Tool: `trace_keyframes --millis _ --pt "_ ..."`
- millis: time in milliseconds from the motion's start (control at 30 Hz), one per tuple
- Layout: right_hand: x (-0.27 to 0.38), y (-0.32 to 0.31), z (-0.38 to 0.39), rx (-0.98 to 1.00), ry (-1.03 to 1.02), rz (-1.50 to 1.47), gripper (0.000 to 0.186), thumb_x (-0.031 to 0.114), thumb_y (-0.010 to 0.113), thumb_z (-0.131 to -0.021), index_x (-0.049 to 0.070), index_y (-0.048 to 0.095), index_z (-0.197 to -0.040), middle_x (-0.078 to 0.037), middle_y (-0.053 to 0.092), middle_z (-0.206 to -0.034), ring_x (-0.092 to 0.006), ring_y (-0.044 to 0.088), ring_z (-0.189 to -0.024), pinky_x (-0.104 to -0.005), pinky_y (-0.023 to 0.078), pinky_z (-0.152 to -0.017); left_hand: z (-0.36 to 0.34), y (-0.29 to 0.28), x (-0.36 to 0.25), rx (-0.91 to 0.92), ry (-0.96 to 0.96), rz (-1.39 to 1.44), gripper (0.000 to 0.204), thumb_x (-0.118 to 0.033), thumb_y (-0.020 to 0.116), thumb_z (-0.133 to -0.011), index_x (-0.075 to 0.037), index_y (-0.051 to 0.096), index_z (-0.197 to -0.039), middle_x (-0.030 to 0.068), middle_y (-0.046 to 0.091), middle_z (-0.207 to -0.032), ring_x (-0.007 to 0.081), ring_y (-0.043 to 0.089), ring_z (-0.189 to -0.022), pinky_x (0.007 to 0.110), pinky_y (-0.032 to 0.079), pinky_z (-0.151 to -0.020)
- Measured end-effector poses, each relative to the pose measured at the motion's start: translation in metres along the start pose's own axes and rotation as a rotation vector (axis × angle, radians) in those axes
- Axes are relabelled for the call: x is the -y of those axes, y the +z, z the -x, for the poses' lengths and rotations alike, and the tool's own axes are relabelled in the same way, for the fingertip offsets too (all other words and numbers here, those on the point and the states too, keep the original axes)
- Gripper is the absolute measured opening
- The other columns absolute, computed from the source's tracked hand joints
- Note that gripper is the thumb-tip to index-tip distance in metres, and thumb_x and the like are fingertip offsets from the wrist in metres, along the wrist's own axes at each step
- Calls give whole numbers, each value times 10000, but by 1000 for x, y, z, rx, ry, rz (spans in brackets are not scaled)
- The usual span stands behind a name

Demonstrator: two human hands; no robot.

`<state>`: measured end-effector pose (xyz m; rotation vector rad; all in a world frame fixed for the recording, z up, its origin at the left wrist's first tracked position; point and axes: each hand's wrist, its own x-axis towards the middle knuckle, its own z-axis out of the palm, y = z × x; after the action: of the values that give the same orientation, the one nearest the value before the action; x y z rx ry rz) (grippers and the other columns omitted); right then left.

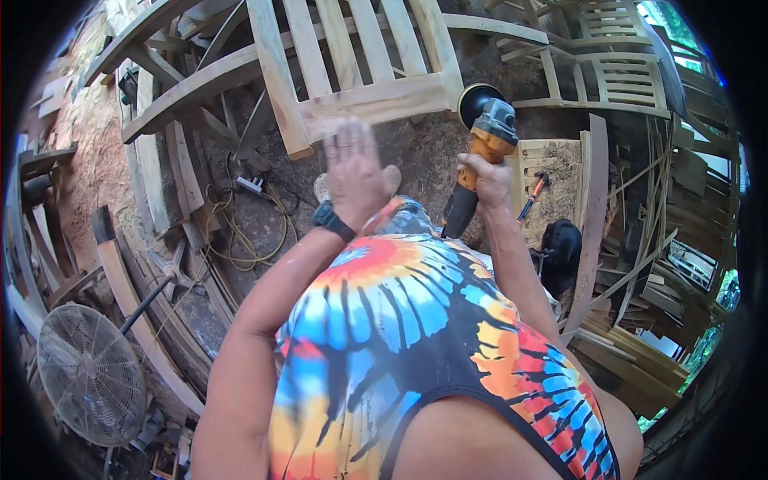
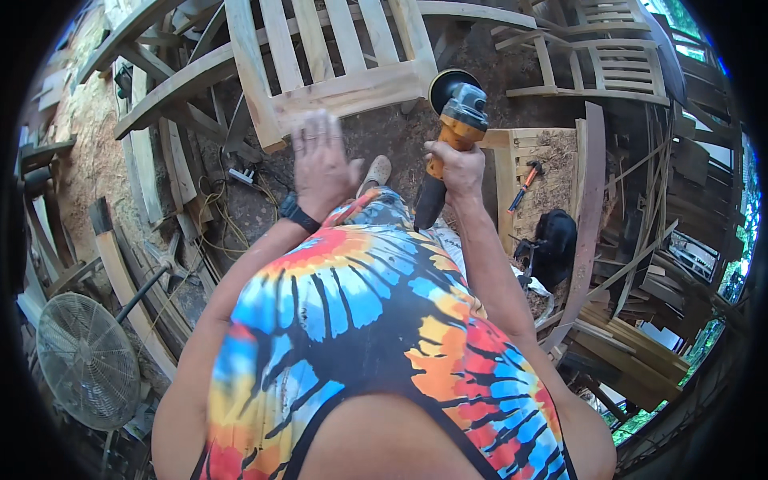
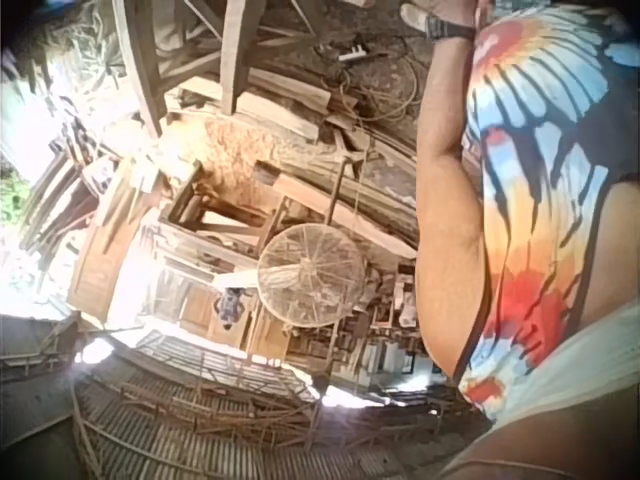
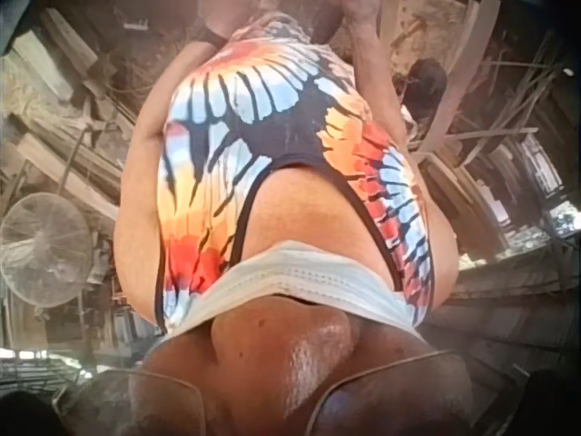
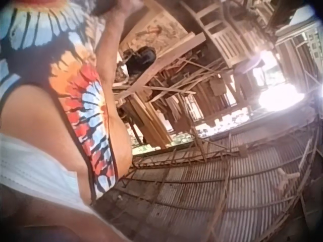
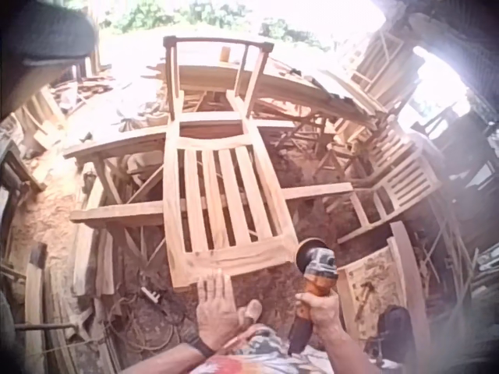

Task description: The person hammers nails into the joints of a wooden chair frame using a hammer. They then use an angle grinder to sand the backrest slats of the chair and wipe the surface by hand.

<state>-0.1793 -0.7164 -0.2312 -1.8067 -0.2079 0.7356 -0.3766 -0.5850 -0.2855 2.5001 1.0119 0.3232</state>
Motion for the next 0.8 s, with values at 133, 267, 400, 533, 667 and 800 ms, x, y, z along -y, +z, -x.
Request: trace_keyframes --millis 133,267,400,533,667,800 --pt "-8 -13 10 27 18 -69 254 86 806 -763 -15 676 -957 -70 693 -783 -155 673 -669 -305 534 -636 5 10 55 34 -76 -272 870 -279 608 -844 143 279 -1530 321 188 -1645 442 106 -1562 525 4 -1269" --pt "-7 -18 24 48 27 -83 269 102 803 -765 -14 674 -970 -75 697 -800 -159 683 -684 -306 544 -653 -2 30 57 60 -38 -360 811 -212 534 -863 146 259 -1537 328 149 -1653 451 81 -1564 516 4 -1272" --pt "-6 -19 26 32 41 -57 277 105 801 -764 -16 673 -978 -78 698 -807 -164 688 -689 -305 549 -659 -13 60 44 32 -4 -278 792 -175 489 -881 149 214 -1549 329 132 -1656 454 64 -1566 522 7 -1274" --pt "-11 -22 29 40 24 -55 293 113 791 -779 -5 659 -1012 -67 687 -823 -164 688 -700 -307 552 -664 -26 78 23 -34 35 -230 784 -160 506 -858 149 258 -1534 337 189 -1638 464 111 -1557 523 36 -1275" --pt "-9 -18 33 44 33 -73 280 100 792 -777 -20 663 -995 -72 695 -818 -163 689 -701 -307 554 -661 -37 96 7 -46 59 -206 774 -166 494 -867 137 259 -1540 332 191 -1640 459 119 -1557 522 60 -1276" --pt "-7 -14 32 48 30 -62 280 101 793 -774 -17 663 -992 -71 692 -818 -162 685 -695 -309 553 -656 -41 95 2 -68 159 -102 766 -168 487 -867 111 275 -1548 294 211 -1650 420 167 -1557 500 80 -1279"
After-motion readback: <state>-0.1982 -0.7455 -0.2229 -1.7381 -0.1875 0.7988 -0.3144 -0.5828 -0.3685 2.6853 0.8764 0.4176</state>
